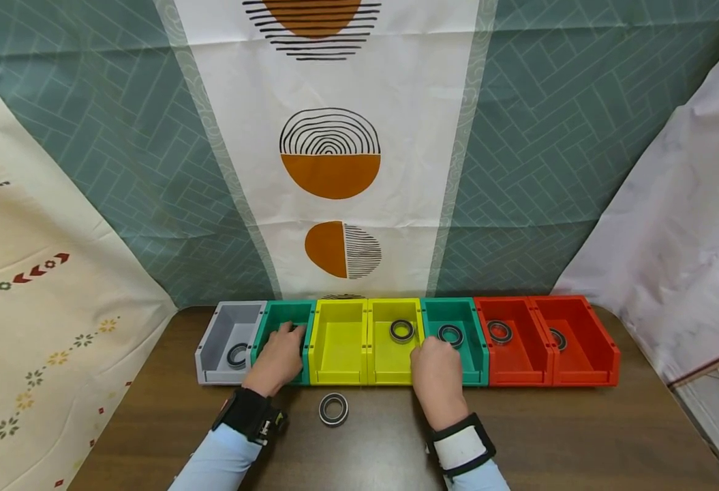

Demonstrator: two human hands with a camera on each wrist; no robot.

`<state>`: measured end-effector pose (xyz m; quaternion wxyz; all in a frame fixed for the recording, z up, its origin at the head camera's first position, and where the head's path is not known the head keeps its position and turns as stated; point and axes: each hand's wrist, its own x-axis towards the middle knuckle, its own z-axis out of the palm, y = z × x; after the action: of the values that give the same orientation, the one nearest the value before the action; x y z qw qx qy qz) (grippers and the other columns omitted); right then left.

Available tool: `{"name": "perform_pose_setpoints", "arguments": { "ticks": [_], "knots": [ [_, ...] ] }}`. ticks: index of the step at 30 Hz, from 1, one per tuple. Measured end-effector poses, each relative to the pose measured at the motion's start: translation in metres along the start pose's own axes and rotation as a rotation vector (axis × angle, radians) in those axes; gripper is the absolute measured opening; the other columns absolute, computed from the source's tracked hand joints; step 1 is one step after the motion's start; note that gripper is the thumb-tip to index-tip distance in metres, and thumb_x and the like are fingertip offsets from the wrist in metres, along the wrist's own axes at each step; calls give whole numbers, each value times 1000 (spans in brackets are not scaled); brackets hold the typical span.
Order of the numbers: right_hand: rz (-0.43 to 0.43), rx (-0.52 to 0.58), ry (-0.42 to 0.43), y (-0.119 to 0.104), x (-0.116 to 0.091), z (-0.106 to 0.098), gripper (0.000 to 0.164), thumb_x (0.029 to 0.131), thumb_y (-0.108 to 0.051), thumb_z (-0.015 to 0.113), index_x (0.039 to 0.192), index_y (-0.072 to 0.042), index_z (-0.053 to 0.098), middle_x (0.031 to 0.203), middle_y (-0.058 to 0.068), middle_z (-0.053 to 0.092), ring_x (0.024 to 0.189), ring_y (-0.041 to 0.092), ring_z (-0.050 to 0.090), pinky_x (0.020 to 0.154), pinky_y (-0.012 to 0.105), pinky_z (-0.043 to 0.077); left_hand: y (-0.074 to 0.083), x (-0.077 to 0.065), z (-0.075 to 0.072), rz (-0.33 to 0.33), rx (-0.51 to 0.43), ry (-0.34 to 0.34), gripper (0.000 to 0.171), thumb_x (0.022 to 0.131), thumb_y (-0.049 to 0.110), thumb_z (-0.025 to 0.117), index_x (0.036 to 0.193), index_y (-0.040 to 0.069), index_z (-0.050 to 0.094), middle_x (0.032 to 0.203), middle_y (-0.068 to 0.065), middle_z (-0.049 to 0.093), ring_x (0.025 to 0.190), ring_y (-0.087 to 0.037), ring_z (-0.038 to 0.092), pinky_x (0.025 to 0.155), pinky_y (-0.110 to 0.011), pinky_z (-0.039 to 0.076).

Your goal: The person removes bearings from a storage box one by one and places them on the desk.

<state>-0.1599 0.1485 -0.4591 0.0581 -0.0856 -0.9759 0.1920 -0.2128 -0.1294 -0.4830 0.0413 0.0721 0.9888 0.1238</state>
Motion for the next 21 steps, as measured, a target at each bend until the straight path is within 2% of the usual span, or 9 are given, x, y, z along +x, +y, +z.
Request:
{"name": "perform_pose_setpoints", "arguments": {
  "ticks": [4, 10, 19, 21],
  "knots": [
    [13, 9, -11, -1, 1, -1, 31, 88, -23, 60, 86, 8, 57, 66, 10, 49, 56, 21, 48, 49, 32, 44, 3, 0, -2, -9, 27, 27, 39, 89, 9, 57, 128, 10, 52, 121, -21, 44, 101, -36, 43, 80, -47, 45],
    [15, 8, -13, -2, 1, -4, 31, 88, -23, 60, 87, 8, 57, 66, 10, 49, 56, 21, 48, 50, 32, 44, 4, -2, -3, -11, 47, 59, 34, 88, 10, 59, 122, 8, 55, 109, -23, 47, 96, -36, 43, 75, -45, 45],
    [-11, 2, 6, 0, 0, -2, 31, 88, -23, 61, 82, 7, 57, 64, 10, 48, 55, 21, 47, 48, 33, 43, 5, -5, -1, 23, 140, 36, 33, 88, 15, 60, 119, 4, 54, 98, -24, 49, 85, -36, 46, 71, -45, 45],
    [-15, 3, 8, 0, 0, -1, 30, 87, -22, 61, 82, 7, 57, 64, 9, 48, 55, 21, 48, 49, 33, 43, 5, -6, -2, 22, 132, 24, 34, 88, 15, 60, 120, 4, 53, 98, -24, 49, 84, -36, 46, 71, -46, 46]
  ]
}}
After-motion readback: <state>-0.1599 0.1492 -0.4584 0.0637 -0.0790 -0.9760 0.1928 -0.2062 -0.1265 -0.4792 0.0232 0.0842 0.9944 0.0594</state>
